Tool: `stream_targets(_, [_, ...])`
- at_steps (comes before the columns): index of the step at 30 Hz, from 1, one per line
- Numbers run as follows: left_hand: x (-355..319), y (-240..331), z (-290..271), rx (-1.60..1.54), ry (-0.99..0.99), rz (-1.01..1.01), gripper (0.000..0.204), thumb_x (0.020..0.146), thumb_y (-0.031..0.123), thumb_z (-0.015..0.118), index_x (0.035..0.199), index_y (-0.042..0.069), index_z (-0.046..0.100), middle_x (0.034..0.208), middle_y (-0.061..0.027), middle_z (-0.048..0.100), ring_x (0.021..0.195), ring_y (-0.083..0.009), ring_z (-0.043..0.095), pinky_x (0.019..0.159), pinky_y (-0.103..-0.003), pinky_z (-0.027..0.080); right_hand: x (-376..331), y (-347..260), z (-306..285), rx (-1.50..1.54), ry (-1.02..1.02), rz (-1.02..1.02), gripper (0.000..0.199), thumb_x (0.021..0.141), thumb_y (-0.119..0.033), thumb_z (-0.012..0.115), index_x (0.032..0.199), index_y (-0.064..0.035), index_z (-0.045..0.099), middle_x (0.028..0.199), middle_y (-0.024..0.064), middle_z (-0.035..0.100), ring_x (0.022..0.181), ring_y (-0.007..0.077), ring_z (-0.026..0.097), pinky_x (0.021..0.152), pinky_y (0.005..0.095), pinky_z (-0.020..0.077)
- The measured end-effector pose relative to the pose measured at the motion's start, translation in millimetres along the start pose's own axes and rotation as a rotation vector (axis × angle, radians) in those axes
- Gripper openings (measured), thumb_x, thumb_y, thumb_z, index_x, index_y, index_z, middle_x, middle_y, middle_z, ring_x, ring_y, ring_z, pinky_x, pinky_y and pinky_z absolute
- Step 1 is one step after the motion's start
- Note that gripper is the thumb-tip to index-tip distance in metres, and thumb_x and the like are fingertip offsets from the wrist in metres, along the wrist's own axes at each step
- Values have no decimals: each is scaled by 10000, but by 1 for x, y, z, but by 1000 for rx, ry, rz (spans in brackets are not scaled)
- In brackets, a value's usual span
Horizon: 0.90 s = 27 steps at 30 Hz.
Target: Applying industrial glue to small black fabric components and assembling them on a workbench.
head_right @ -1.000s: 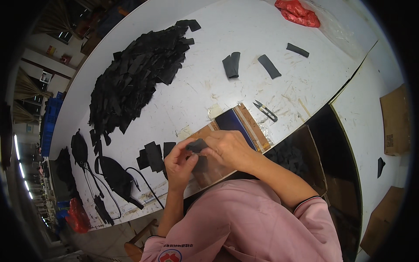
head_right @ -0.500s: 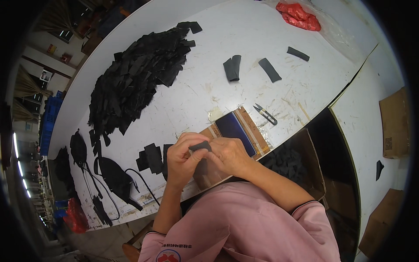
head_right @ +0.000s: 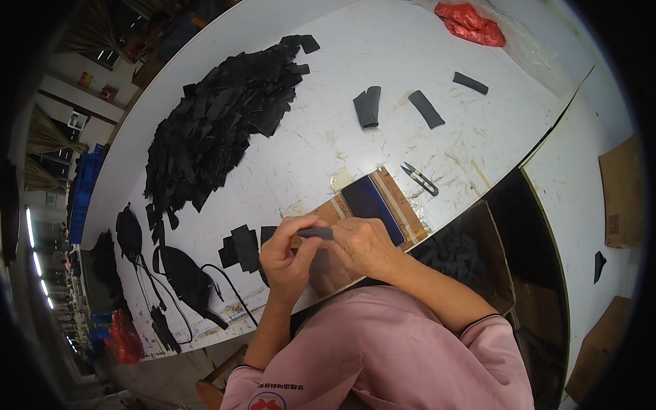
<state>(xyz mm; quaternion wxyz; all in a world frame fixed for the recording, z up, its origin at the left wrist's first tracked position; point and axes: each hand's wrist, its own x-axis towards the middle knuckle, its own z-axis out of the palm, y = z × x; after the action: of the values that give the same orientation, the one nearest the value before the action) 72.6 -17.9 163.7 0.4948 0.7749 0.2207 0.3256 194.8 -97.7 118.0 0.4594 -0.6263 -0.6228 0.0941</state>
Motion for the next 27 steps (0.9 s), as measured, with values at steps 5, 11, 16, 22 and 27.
stream_targets(5, [-4,-3,-4,-195,103,83,147,816,76,572,919,-28,577,873,-122,598,809,-196,556,751,-291,436,9,-10,-15,-34,-56,33,138,720,-147,621,728,-28,551,627,104,532,557,274,540,489,350,429])
stream_targets(11, [-12,-10,-14,-733,285,-72,162,851,141,538,880,-17,557,909,-147,575,816,-209,537,794,-338,422,15,-16,-16,-123,-78,-94,189,719,-179,633,670,-36,520,605,98,534,547,271,545,461,359,422])
stream_targets(16, [-15,-9,-10,-541,192,-26,156,848,100,534,942,-24,546,961,-147,579,863,-202,554,788,-323,438,2,-10,0,-134,-16,-20,234,728,-136,622,621,-48,433,553,92,462,495,264,492,431,367,391])
stream_targets(22, [-8,-12,-16,-75,-5,-52,208,827,14,540,1027,-39,516,970,-131,593,856,-156,567,749,-254,455,5,-10,-4,-170,-25,-27,201,736,-132,609,641,-43,456,552,93,458,514,273,497,451,374,399])
stream_targets(27, [-38,-71,-16,181,297,-259,250,821,26,552,1060,-29,503,896,-67,580,764,-105,544,698,-217,442,48,-28,-46,56,-27,-138,270,758,-267,608,664,-20,552,536,95,522,487,225,538,438,300,410])
